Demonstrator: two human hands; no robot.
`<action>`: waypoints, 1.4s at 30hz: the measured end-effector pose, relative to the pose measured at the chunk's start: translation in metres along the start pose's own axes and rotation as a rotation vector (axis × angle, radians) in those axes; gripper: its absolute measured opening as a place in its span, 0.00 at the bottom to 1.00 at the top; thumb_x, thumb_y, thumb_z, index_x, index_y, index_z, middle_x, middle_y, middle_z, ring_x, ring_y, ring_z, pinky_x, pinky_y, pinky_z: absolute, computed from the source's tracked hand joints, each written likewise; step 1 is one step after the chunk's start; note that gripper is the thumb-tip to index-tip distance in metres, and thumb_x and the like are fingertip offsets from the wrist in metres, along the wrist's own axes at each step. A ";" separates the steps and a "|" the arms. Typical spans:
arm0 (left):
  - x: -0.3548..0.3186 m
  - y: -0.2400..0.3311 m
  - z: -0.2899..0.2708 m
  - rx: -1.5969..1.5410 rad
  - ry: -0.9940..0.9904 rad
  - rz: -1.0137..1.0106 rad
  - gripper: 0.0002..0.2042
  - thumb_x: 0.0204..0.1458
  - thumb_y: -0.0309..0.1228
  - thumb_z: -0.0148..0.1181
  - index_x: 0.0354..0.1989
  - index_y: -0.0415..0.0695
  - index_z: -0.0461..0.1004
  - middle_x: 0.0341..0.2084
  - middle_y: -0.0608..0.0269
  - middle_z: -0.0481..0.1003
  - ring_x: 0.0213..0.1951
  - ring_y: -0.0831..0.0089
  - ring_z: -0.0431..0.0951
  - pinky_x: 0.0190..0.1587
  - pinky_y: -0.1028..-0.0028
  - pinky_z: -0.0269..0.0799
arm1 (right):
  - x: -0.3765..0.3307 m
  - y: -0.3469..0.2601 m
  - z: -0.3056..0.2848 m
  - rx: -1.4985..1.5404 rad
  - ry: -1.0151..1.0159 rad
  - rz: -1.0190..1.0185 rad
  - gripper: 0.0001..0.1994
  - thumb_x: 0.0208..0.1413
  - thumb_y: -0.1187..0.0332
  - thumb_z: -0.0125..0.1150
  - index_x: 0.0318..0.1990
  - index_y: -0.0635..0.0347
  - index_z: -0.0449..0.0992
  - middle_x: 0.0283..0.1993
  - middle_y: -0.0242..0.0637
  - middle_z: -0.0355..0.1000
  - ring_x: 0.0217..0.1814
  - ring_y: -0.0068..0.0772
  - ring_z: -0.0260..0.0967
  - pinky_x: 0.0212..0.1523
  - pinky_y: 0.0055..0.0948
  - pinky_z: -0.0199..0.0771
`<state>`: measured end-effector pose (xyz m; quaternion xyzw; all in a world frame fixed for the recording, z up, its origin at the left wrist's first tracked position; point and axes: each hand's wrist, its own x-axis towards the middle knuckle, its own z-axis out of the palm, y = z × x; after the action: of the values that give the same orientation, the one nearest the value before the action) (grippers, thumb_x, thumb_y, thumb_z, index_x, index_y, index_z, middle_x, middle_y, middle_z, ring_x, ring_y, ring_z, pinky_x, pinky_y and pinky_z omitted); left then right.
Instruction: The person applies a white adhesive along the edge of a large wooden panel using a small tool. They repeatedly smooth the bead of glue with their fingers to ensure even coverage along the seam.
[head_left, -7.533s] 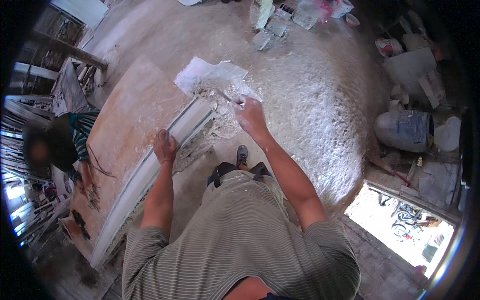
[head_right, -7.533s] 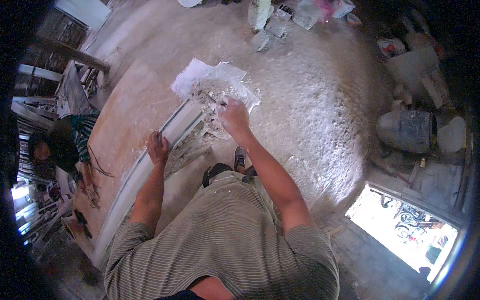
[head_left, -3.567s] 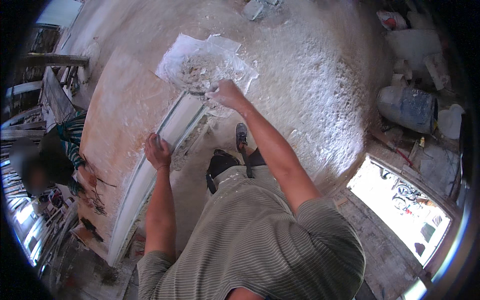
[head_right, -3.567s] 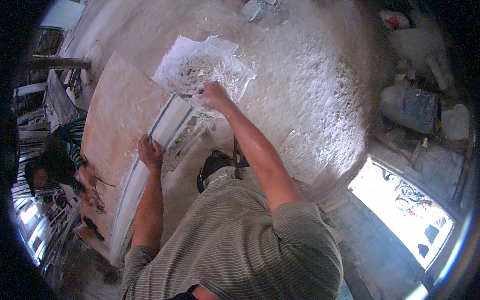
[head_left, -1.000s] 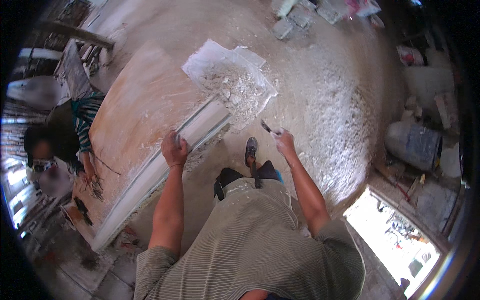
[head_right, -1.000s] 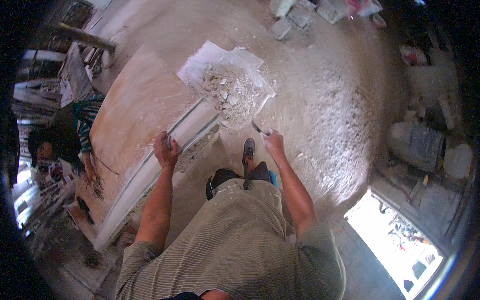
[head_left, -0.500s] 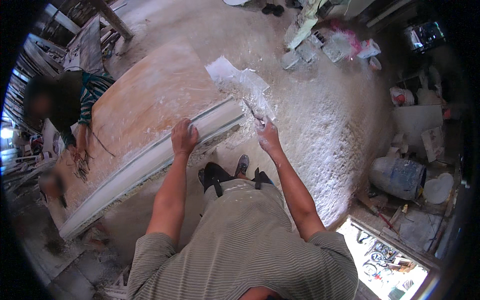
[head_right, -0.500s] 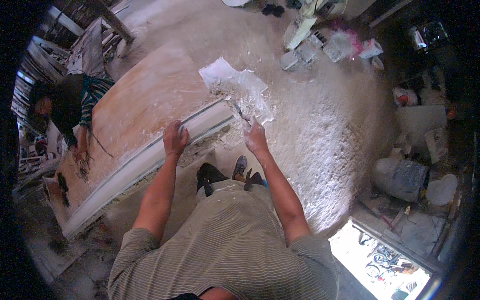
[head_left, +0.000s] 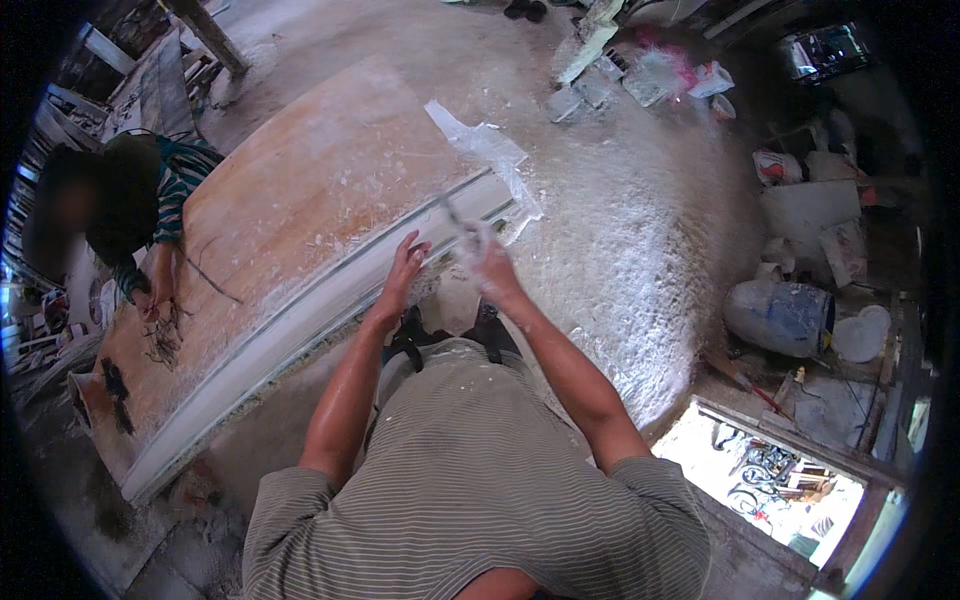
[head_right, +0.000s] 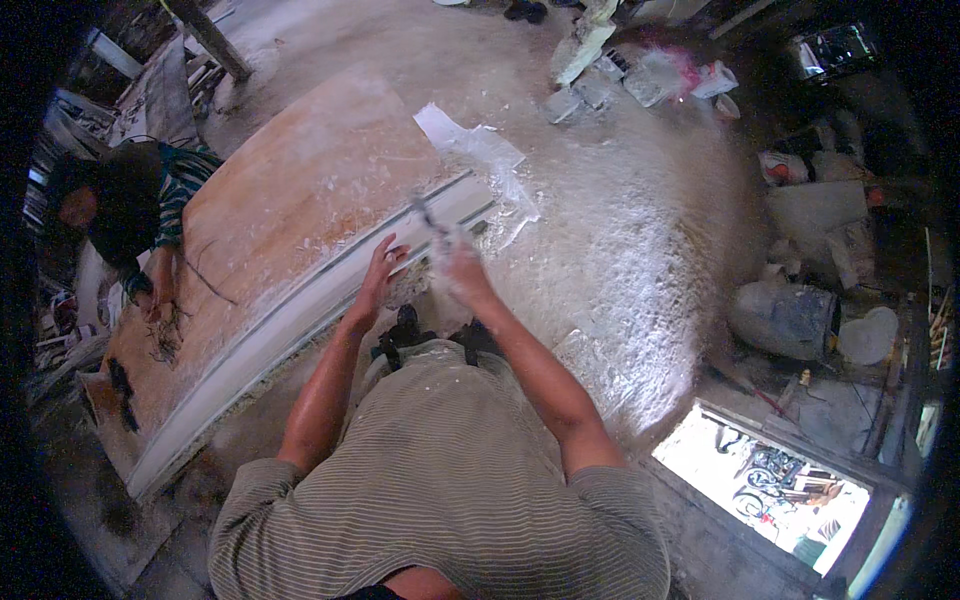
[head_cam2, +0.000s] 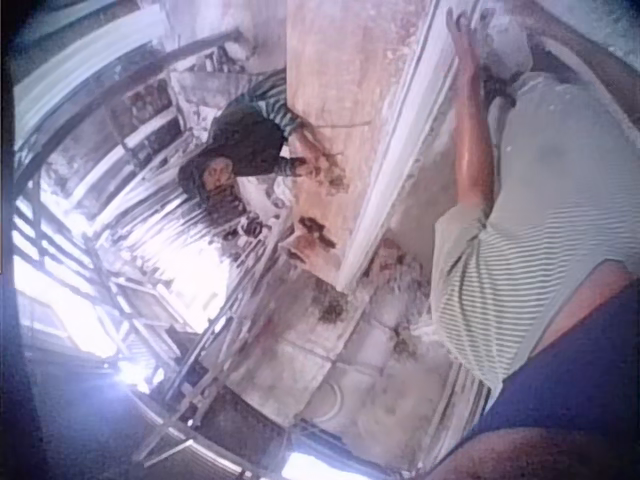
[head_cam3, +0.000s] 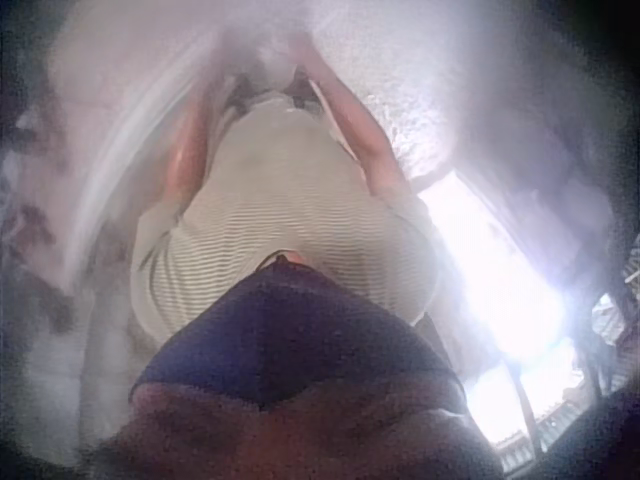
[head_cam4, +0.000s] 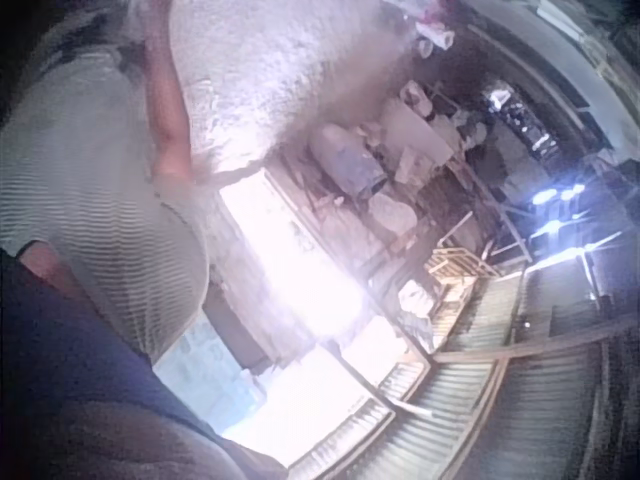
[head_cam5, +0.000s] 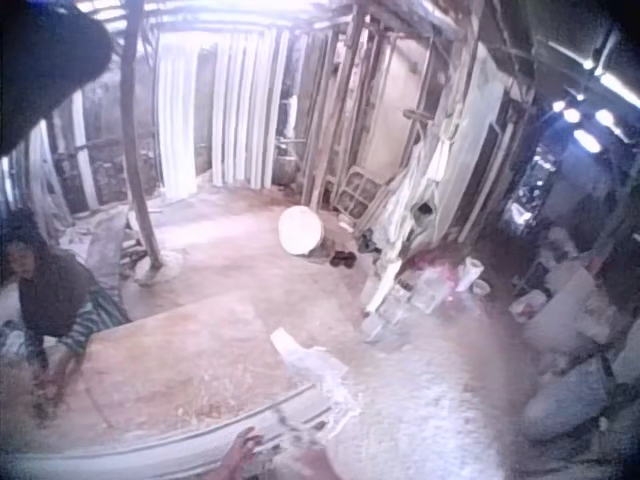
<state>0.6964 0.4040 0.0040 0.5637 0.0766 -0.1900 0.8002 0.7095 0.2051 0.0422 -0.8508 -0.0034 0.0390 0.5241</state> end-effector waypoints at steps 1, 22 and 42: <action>0.005 0.002 -0.001 -0.051 0.025 -0.017 0.22 0.63 0.38 0.49 0.63 0.46 0.57 0.51 0.56 0.69 0.54 0.64 0.70 0.57 0.63 0.64 | -0.002 -0.017 0.014 -0.041 -0.071 -0.088 0.27 0.56 0.62 0.61 0.61 0.59 0.61 0.58 0.50 0.66 0.60 0.46 0.66 0.59 0.38 0.66; -0.003 0.059 -0.110 1.407 -0.202 0.289 0.16 0.54 0.30 0.54 0.52 0.52 0.72 0.43 0.55 0.73 0.42 0.51 0.77 0.41 0.57 0.74 | -0.219 0.217 -0.037 -0.091 0.495 0.715 0.18 0.53 0.57 0.66 0.46 0.59 0.79 0.45 0.46 0.78 0.49 0.42 0.75 0.50 0.36 0.72; 0.065 0.071 -0.089 1.454 -0.416 0.384 0.14 0.54 0.28 0.56 0.50 0.51 0.77 0.41 0.50 0.75 0.43 0.48 0.77 0.43 0.56 0.74 | -0.210 0.182 0.024 -0.357 0.331 0.719 0.18 0.52 0.55 0.66 0.46 0.56 0.77 0.42 0.50 0.76 0.44 0.51 0.74 0.46 0.43 0.74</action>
<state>0.7917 0.4933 0.0131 0.9028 -0.3175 -0.1526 0.2465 0.4925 0.1346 -0.1182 -0.8700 0.3704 0.0811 0.3153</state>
